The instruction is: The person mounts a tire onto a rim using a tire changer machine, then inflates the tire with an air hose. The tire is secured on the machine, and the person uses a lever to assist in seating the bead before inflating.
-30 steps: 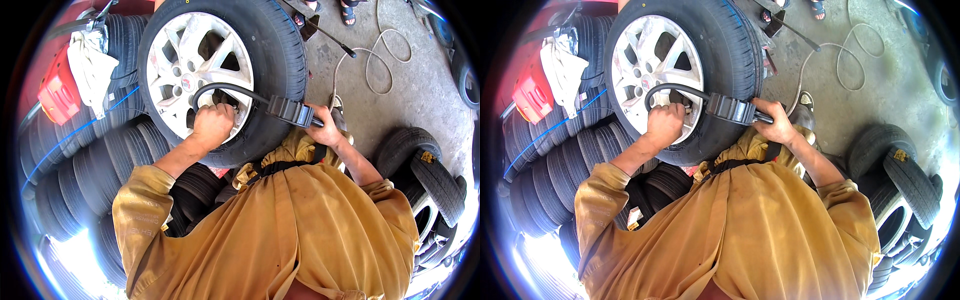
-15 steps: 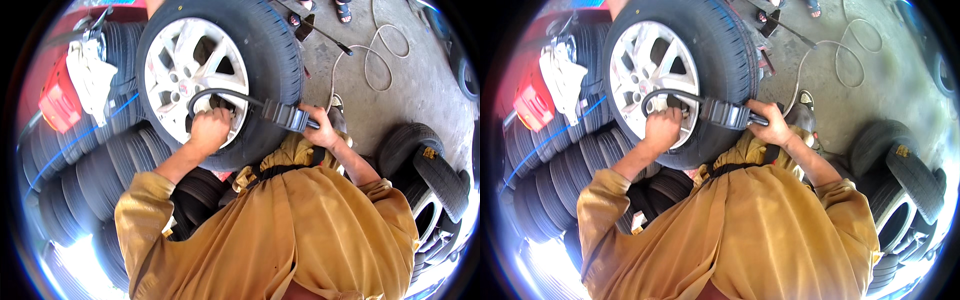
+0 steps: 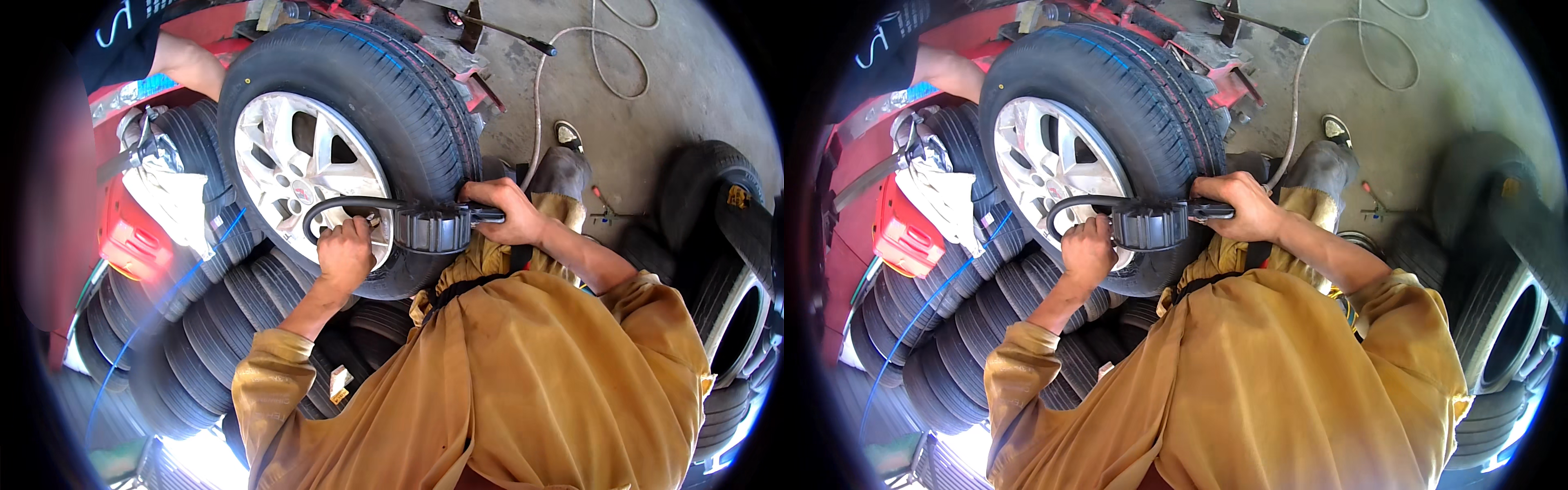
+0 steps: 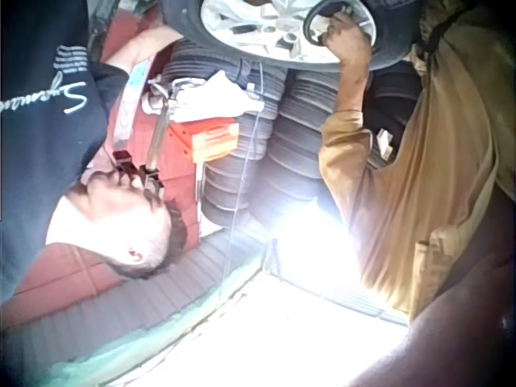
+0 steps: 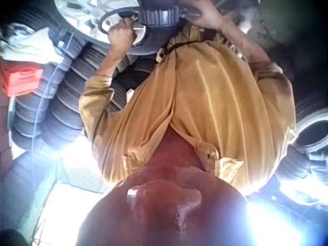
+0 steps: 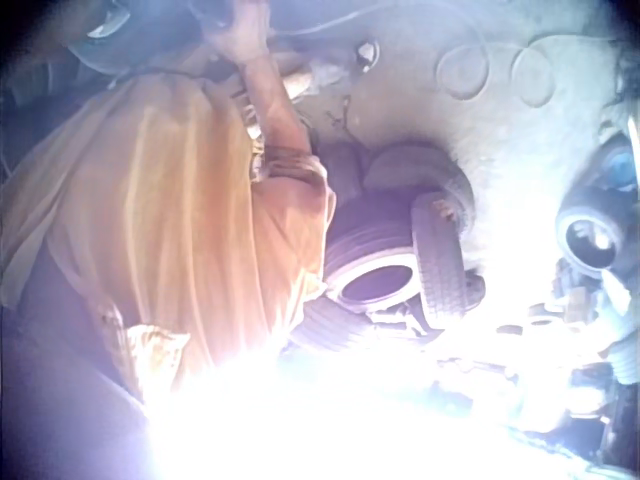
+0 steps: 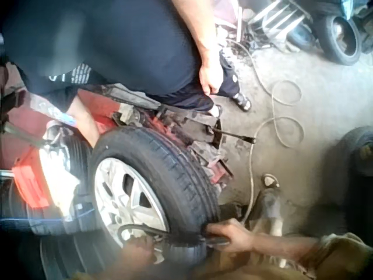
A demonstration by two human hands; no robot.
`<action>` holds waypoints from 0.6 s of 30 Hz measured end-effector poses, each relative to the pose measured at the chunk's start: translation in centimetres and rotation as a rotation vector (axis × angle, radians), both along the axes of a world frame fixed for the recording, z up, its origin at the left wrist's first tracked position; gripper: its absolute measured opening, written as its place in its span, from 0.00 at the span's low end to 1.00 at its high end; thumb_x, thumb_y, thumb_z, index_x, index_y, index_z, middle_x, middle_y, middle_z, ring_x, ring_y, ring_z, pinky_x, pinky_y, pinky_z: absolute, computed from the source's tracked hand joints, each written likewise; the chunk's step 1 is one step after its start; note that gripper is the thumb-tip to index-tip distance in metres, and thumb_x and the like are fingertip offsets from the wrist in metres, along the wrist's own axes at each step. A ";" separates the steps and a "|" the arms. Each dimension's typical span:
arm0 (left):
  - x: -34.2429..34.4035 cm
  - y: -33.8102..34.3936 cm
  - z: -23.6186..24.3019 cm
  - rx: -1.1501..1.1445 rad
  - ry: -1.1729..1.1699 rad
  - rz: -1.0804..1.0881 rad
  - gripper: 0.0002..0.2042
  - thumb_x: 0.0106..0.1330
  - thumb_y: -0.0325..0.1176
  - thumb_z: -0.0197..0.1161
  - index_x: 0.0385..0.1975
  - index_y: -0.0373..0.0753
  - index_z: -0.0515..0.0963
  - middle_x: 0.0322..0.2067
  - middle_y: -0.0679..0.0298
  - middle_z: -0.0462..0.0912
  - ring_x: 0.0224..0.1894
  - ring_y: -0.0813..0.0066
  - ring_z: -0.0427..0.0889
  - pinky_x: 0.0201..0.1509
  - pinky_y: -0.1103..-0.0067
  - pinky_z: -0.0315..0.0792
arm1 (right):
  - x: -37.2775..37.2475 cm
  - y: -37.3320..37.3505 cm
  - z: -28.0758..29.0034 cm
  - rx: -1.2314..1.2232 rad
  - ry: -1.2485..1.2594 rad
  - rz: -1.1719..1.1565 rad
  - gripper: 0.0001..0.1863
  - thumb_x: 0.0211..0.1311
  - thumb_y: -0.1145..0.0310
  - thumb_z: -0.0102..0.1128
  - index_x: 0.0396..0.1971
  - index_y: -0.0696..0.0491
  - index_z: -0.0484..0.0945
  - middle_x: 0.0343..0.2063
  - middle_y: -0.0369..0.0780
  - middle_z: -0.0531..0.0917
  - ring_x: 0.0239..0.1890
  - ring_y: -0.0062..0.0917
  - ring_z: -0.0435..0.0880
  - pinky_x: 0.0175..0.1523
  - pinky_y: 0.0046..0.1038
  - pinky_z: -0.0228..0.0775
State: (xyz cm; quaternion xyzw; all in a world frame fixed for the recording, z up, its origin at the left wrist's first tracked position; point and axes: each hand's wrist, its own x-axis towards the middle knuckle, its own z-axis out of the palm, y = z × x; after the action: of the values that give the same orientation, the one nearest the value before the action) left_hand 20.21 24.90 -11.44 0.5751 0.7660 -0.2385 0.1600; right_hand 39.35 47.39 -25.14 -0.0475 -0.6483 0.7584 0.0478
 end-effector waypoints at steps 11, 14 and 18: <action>0.2 0.3 0.2 -0.015 0.010 0.028 0.09 0.46 0.28 0.62 0.29 0.38 0.72 0.23 0.60 0.76 0.23 0.64 0.80 0.30 0.70 0.73 | -0.3 0.3 0.3 -0.001 0.029 -0.006 0.13 0.50 0.73 0.69 0.36 0.58 0.77 0.31 0.50 0.81 0.37 0.49 0.81 0.39 0.40 0.72; 0.3 0.2 0.2 -0.030 0.005 0.039 0.09 0.47 0.28 0.62 0.29 0.38 0.72 0.22 0.61 0.76 0.23 0.64 0.80 0.30 0.70 0.73 | -0.3 0.3 0.4 -0.010 0.020 -0.003 0.13 0.49 0.74 0.69 0.35 0.58 0.77 0.31 0.49 0.82 0.37 0.49 0.81 0.39 0.40 0.72; 0.2 0.0 0.1 -0.019 0.011 -0.002 0.09 0.47 0.29 0.62 0.29 0.37 0.72 0.22 0.61 0.75 0.22 0.65 0.80 0.29 0.70 0.72 | -0.2 0.4 0.6 -0.009 0.021 -0.018 0.12 0.49 0.75 0.69 0.34 0.58 0.77 0.30 0.49 0.82 0.36 0.49 0.81 0.38 0.40 0.71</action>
State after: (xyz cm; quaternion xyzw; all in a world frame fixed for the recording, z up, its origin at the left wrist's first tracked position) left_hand 20.46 24.88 -11.37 0.5729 0.7641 -0.2489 0.1611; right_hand 39.10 47.75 -24.52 -0.0459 -0.6441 0.7611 0.0612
